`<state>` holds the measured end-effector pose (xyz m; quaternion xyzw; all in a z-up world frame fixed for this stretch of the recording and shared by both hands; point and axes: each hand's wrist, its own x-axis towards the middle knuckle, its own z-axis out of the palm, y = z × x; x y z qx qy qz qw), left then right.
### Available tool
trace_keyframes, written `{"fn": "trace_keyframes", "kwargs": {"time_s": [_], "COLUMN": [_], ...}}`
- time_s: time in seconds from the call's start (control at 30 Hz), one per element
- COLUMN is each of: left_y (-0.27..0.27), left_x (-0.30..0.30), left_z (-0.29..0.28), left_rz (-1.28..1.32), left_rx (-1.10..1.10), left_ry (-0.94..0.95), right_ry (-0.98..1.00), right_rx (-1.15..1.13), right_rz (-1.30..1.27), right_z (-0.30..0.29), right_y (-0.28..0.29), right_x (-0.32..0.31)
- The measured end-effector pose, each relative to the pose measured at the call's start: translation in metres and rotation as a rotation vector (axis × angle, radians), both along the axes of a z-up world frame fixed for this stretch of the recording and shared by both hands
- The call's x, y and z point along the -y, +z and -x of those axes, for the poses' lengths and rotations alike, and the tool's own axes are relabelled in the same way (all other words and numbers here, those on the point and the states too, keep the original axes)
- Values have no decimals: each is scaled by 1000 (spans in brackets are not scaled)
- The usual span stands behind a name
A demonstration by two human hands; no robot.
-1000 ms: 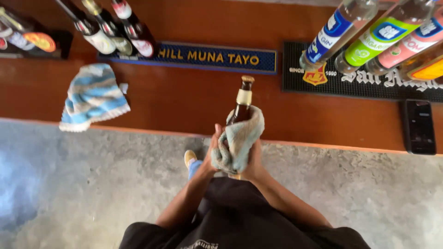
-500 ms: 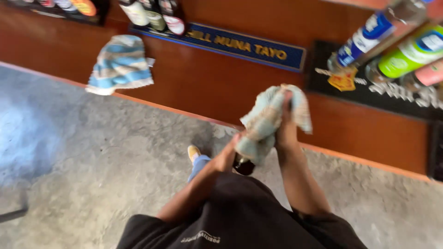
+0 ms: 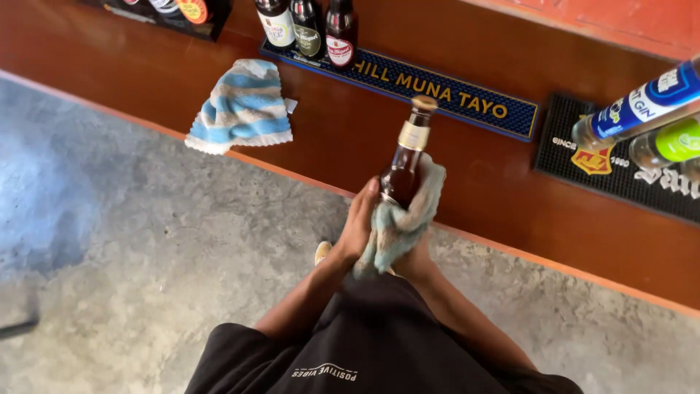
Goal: Wiping beer bottles and cans with a rag and organizing them on a bar counter.
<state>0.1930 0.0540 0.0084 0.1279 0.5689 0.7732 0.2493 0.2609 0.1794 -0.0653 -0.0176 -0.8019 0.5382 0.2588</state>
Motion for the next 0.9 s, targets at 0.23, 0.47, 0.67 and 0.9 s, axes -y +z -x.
{"fn": "trace_keyframes", "kwargs": {"time_s": [0.23, 0.47, 0.67, 0.9], "left_y": [-23, -7, 26, 13], "left_x": [23, 41, 51, 56], "left_z": [36, 77, 73, 60], "left_rz": [-162, -256, -99, -218], "left_rx": [191, -7, -85, 60], "left_ry": [-5, -289, -232, -462], "right_ry": [125, -13, -259, -469], "right_rx": [-118, -90, -71, -101], "right_rz": [-389, -355, -495, -696], "right_z": [3, 32, 71, 59], "right_y": [-1, 39, 20, 6], "right_x": [27, 53, 38, 8]}}
